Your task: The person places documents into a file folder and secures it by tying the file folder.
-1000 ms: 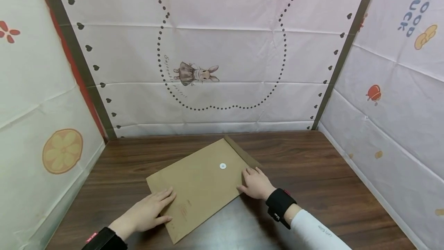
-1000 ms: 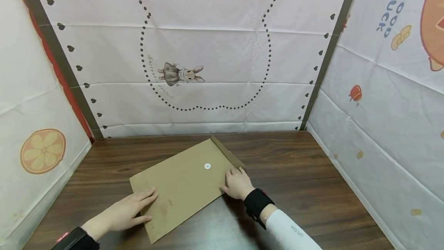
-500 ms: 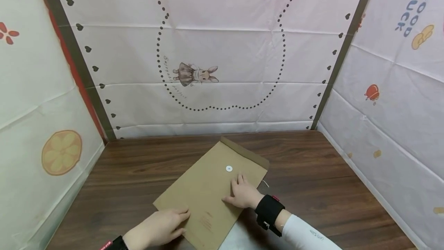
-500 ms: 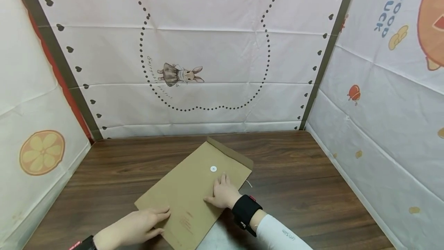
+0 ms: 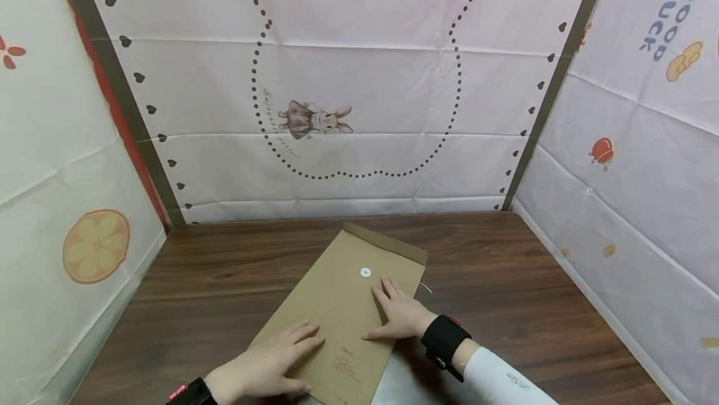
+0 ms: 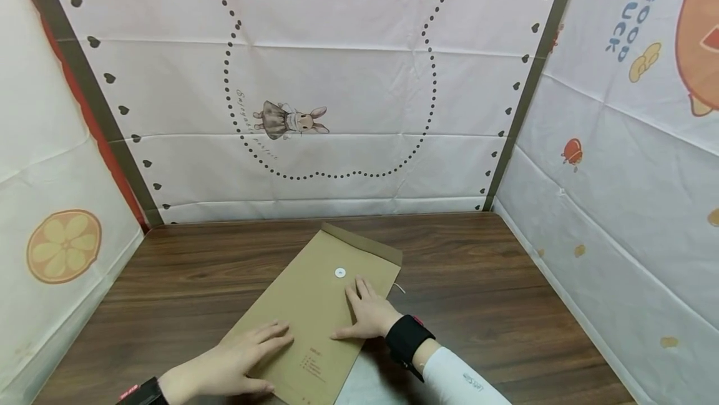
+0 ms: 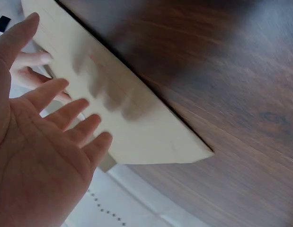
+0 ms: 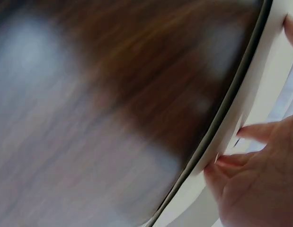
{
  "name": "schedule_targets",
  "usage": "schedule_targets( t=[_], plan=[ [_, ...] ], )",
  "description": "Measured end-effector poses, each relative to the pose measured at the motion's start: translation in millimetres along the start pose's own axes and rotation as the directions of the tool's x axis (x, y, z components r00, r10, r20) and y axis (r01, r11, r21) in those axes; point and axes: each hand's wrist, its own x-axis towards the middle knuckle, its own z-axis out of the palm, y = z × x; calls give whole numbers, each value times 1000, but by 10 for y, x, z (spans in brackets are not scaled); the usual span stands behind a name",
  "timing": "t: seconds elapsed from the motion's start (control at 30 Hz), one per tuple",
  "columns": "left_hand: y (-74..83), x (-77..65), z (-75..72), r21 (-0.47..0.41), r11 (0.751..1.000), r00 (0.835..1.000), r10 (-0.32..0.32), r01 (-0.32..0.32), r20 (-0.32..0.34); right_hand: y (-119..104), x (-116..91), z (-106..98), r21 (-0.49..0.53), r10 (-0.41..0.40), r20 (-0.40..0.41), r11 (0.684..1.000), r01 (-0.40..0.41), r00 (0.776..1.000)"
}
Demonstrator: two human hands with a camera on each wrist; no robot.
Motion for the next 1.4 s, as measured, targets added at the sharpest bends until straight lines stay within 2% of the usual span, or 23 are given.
schedule_targets(
  t=[0.17,0.33,0.43,0.6,0.77,0.9,1.03,1.1,1.27,1.4],
  plan=[
    [-101,43,-51,-49,998,999,-32,31,-6,78,22,-57,12,-55,31,998,55,998],
    [-182,58,-88,-29,999,999,-30,29,-14,194,66,-108,63,-121,54,991,117,991],
    [-231,69,-87,-37,998,999,-46,46,3,262,88,-132,91,-161,71,984,154,984],
    [-284,97,-69,-55,995,996,-80,82,36,323,112,-170,84,-211,108,976,203,972],
    [-290,149,-57,-8,998,998,-56,56,14,347,140,-191,87,-234,132,971,224,963],
    [-297,234,-54,-5,999,999,-34,34,28,369,147,-206,104,-233,159,970,218,959],
    [-305,333,-39,50,999,1000,-1,0,23,389,156,-217,105,-226,178,972,210,958],
    [-302,360,-29,67,998,1000,-4,2,26,387,165,-221,94,-223,179,973,209,958],
    [-279,373,-6,36,998,998,-44,42,50,367,182,-233,59,-216,119,976,211,969],
    [-234,357,23,58,997,999,-46,45,27,410,204,-259,15,-205,-55,978,206,977]
  ],
)
